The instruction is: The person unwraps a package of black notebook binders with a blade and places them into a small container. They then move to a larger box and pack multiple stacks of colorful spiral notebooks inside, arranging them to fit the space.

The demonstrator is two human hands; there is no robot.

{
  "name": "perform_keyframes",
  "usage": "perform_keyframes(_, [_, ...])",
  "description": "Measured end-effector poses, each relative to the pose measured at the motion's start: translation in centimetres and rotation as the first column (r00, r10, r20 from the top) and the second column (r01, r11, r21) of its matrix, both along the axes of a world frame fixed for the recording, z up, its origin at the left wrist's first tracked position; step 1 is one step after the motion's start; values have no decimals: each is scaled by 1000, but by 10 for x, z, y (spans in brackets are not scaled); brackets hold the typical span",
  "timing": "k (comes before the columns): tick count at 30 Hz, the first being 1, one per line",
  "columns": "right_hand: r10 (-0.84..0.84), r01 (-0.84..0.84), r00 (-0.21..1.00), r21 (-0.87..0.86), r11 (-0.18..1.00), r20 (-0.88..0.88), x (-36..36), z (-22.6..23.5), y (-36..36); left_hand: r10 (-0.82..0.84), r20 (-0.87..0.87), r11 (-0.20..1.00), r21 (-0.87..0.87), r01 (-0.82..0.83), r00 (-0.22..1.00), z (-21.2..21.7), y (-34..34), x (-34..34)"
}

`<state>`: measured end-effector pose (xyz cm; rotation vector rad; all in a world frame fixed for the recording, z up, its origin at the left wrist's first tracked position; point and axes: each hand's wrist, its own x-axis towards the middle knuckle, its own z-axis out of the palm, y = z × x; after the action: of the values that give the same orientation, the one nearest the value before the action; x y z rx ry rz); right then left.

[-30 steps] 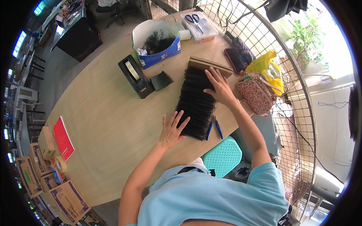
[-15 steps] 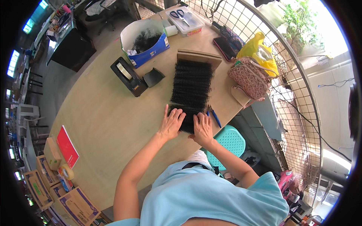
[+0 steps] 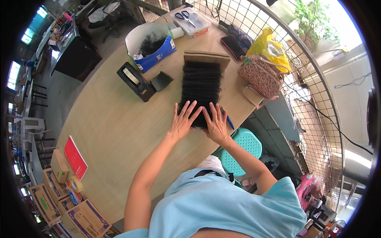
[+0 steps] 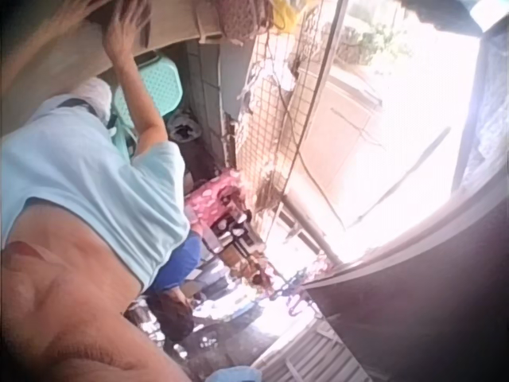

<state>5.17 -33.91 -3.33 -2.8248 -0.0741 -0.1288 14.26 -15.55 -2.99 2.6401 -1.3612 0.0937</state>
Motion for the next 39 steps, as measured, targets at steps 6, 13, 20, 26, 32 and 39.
perform_keyframes(6, [-296, 290, 955, 203, 935, -3, -28, -6, -13, -11, -105, 1000, -5, 10, 994, -14, 0, -3])
perform_keyframes(13, [-249, 250, 968, 119, 961, -18, -45, -33, -51, -44, -21, 998, -54, 43, 999, -35, -16, 15])
perform_keyframes(20, [-234, 226, 953, 63, 972, 194, -9, -53, -124, -32, -12, 997, -76, 31, 999, -30, -52, 64])
perform_keyframes(26, [-230, 243, 927, -8, 970, 297, 45, -21, -138, 17, -39, 998, -54, -19, 999, -22, -63, 83])
perform_keyframes(32, [-32, -41, 960, 255, 966, 277, 114, 14, -127, 42, 101, 993, -114, -31, 994, -54, -33, 8])
perform_keyframes(39, [163, -164, 984, 16, 986, 69, 109, 29, -51, 233, -113, 960, -130, -247, 966, -52, -16, -36])
